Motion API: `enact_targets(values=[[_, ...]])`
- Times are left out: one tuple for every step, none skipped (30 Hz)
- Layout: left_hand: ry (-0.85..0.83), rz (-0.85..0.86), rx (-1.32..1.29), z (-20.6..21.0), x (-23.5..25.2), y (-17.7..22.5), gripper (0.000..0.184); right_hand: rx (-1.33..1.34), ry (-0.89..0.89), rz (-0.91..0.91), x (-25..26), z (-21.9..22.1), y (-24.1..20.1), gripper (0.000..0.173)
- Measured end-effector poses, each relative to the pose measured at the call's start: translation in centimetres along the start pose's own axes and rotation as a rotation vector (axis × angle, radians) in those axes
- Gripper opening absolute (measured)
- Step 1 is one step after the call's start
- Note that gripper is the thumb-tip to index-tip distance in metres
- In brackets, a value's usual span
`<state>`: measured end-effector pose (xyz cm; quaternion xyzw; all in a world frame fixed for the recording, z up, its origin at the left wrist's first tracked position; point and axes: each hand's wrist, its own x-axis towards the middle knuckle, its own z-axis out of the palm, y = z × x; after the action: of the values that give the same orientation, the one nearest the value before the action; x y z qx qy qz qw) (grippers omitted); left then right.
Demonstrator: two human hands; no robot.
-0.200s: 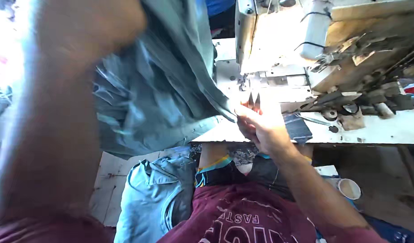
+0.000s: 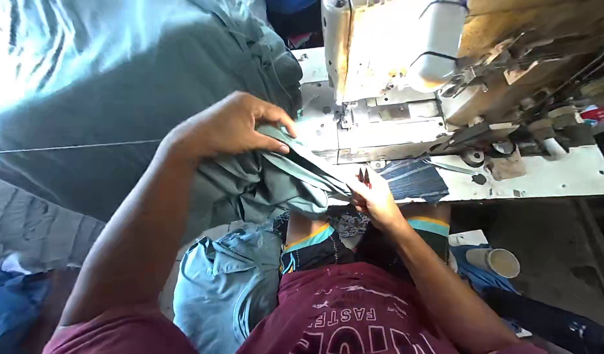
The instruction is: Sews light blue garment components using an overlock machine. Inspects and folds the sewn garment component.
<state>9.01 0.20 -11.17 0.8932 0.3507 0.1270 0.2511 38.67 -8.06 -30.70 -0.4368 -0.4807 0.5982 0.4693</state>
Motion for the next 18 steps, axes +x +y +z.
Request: enact_targets(values=[[0.014,-0.004,-0.024,0.4,0.0,0.0,0.023,-0.16,-0.003,-0.089,0.0,-0.2,0.1,0.023],[0.034,-0.008,-0.03,0.6,-0.1,0.3,0.021,-0.345,0.017,-0.165,-0.1,-0.2,-0.3,0.031],[0.052,-0.009,-0.013,0.8,-0.1,0.7,0.021,-0.515,0.061,-0.24,-0.3,0.1,-0.8,0.038],[0.072,-0.002,0.012,0.9,0.0,1.1,0.019,-0.668,0.115,-0.326,-0.3,0.6,-1.2,0.044],[0.09,0.006,0.037,0.9,0.0,1.5,0.018,-0.781,0.166,-0.414,-0.3,1.1,-1.6,0.05],[0.106,0.013,0.062,1.0,0.0,1.8,0.017,-0.859,0.203,-0.494,-0.2,1.6,-1.9,0.054],[0.118,0.015,0.094,1.1,-0.1,2.1,0.016,-0.916,0.225,-0.574,-0.2,2.1,-2.2,0.053],[0.129,0.012,0.125,1.1,-0.1,2.4,0.016,-0.958,0.238,-0.648,0.1,2.7,-2.4,0.048],[0.142,0.005,0.149,1.2,-0.2,2.6,0.016,-0.982,0.24,-0.708,0.4,3.1,-2.5,0.041],[0.158,-0.006,0.166,1.4,-0.3,2.9,0.015,-0.98,0.231,-0.756,0.9,3.4,-2.4,0.034],[0.179,-0.026,0.184,1.5,-0.5,3.1,0.013,-0.958,0.207,-0.772,1.2,3.5,-2.2,0.027],[0.215,-0.051,0.215,1.7,-0.6,3.3,0.012,-0.907,0.175,-0.753,1.4,3.5,-2.1,0.023],[0.264,-0.082,0.256,1.9,-0.6,3.3,0.011,-0.821,0.14,-0.697,1.5,3.4,-2.1,0.021],[0.319,-0.114,0.289,2.3,-0.6,3.3,0.012,-0.702,0.106,-0.625,1.5,3.2,-2.2,0.018],[0.369,-0.14,0.308,2.8,-0.6,3.2,0.013,-0.564,0.074,-0.542,1.3,3.0,-2.4,0.016],[0.413,-0.161,0.314,3.5,-0.4,3.1,0.014,-0.422,0.042,-0.455,1.2,2.8,-2.5,0.015],[0.451,-0.166,0.295,4.2,-0.1,3.1,0.014,-0.301,0.012,-0.382,1.1,2.5,-2.6,0.017],[0.488,-0.152,0.249,5.1,0.4,3.1,0.014,-0.203,-0.014,-0.328,1.0,2.2,-2.6,0.018]])
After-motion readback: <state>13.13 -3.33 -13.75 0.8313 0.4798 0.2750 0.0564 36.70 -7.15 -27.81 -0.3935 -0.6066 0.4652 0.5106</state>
